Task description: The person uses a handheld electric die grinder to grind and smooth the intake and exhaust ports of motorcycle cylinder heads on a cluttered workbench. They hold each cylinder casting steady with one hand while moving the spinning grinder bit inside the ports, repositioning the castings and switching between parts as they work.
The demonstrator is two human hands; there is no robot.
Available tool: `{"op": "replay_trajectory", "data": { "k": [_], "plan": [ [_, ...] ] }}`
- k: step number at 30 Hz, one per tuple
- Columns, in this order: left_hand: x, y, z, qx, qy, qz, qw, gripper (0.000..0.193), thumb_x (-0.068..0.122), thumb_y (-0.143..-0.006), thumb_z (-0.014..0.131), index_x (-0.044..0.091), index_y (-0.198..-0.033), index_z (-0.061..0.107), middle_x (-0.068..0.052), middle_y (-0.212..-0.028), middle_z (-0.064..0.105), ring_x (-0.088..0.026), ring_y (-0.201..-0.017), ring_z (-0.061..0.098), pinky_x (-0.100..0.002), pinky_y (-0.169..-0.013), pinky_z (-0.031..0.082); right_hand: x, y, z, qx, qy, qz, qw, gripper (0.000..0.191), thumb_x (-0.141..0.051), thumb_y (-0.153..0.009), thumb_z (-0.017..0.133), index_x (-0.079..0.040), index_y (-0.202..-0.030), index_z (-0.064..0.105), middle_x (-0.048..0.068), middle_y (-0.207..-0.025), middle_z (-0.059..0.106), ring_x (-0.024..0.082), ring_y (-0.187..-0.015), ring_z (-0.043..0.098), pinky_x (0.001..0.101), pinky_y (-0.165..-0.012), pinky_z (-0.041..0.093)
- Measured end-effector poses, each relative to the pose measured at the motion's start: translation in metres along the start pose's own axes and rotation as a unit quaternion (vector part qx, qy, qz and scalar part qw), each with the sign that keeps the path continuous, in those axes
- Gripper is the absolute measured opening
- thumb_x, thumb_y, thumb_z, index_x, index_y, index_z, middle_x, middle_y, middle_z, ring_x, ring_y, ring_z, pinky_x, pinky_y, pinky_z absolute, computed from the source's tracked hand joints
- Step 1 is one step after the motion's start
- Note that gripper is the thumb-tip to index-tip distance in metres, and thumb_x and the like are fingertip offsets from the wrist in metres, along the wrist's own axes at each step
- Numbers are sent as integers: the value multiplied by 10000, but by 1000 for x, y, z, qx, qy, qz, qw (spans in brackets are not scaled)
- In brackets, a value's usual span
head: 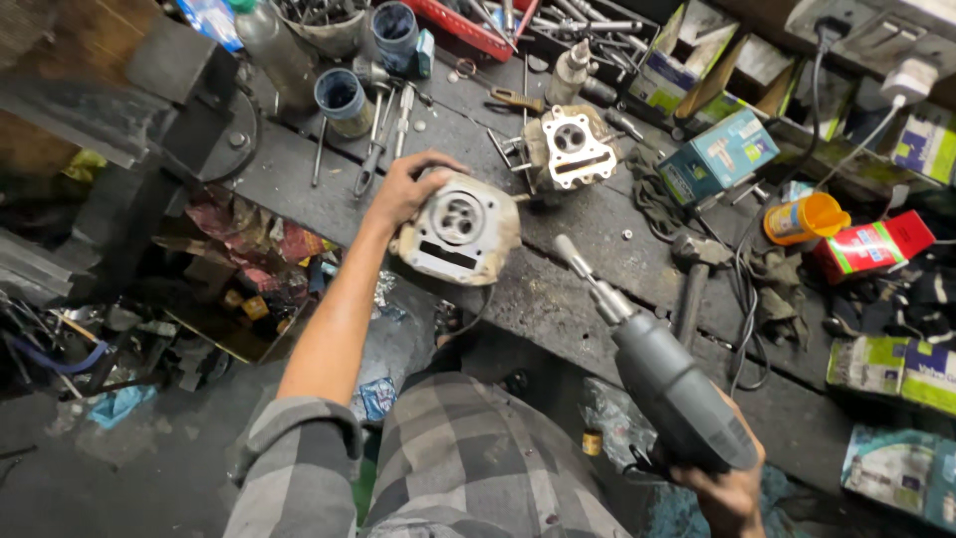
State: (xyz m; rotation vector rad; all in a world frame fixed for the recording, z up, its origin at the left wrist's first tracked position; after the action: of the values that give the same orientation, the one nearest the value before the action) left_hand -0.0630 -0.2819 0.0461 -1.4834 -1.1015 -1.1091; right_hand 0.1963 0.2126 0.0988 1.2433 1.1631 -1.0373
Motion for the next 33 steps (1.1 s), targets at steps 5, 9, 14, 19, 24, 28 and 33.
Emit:
{"op": "replay_trajectory", "data": {
  "k": [5,9,14,19,24,28,33],
  "plan": [
    [-18,29,-29,98,46,-26,994,338,239,-1045,546,37,-1253,720,-66,-1183,751,-122,-1052,686,-275,-966,537,-14,-8,10,-10,-33,-23,999,980,-76,-561,778,101,-1470,460,190,-873,721,259,-714,711,373,-683,583],
    [-26,28,-16,114,125,-41,985,361,247,-1059,567,37,-1327,685,-66,-1219,728,-117,-1044,658,-272,-936,528,-21,-29,28,-6,-29,2,1000,947,-72,-593,734,88,-1485,460,185,-836,726,257,-701,718,379,-664,592],
    [-22,18,-17,115,104,-25,988,357,240,-1060,559,40,-1336,668,-72,-1320,703,-127,-1177,644,-272,-1025,501,-27,-57,53,-17,-8,42,999,956,-26,-560,677,80,-1488,473,171,-815,728,250,-677,708,369,-660,582],
    [-7,25,-36,176,20,6,984,357,228,-1065,568,31,-1344,668,-94,-1400,674,-181,-1315,602,-307,-1129,433,-26,-73,73,-36,42,82,995,954,19,-542,687,75,-1470,475,172,-820,733,249,-685,715,360,-687,582],
    [8,58,-46,222,61,-11,973,374,188,-1045,581,33,-1379,645,-111,-1461,624,-215,-1394,537,-348,-1200,372,-18,-85,89,-70,-4,75,995,996,17,-523,728,81,-1480,457,200,-816,734,262,-678,715,370,-622,573],
    [14,71,-41,196,86,16,977,387,153,-1022,597,36,-1389,620,-115,-1535,544,-234,-1462,482,-373,-1234,348,-6,-92,90,-55,-32,106,992,1002,35,-481,741,106,-1445,478,213,-847,713,277,-654,691,395,-605,568],
    [12,64,-41,179,35,-1,983,344,109,-1016,613,44,-1350,662,-130,-1512,584,-254,-1452,522,-376,-1225,380,-6,-97,97,-70,-44,161,983,977,32,-510,700,106,-1459,477,202,-855,706,278,-646,676,404,-590,568]
  ]
}}
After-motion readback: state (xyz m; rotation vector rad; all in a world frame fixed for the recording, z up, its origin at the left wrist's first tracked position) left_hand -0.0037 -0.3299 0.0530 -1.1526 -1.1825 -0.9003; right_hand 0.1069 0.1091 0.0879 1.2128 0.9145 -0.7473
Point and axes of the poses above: each hand's wrist, its own y-axis away from the middle knuckle, its own z-axis out of the palm, x = y × z, the point moved 6 cm from there along -y, towards the middle knuckle
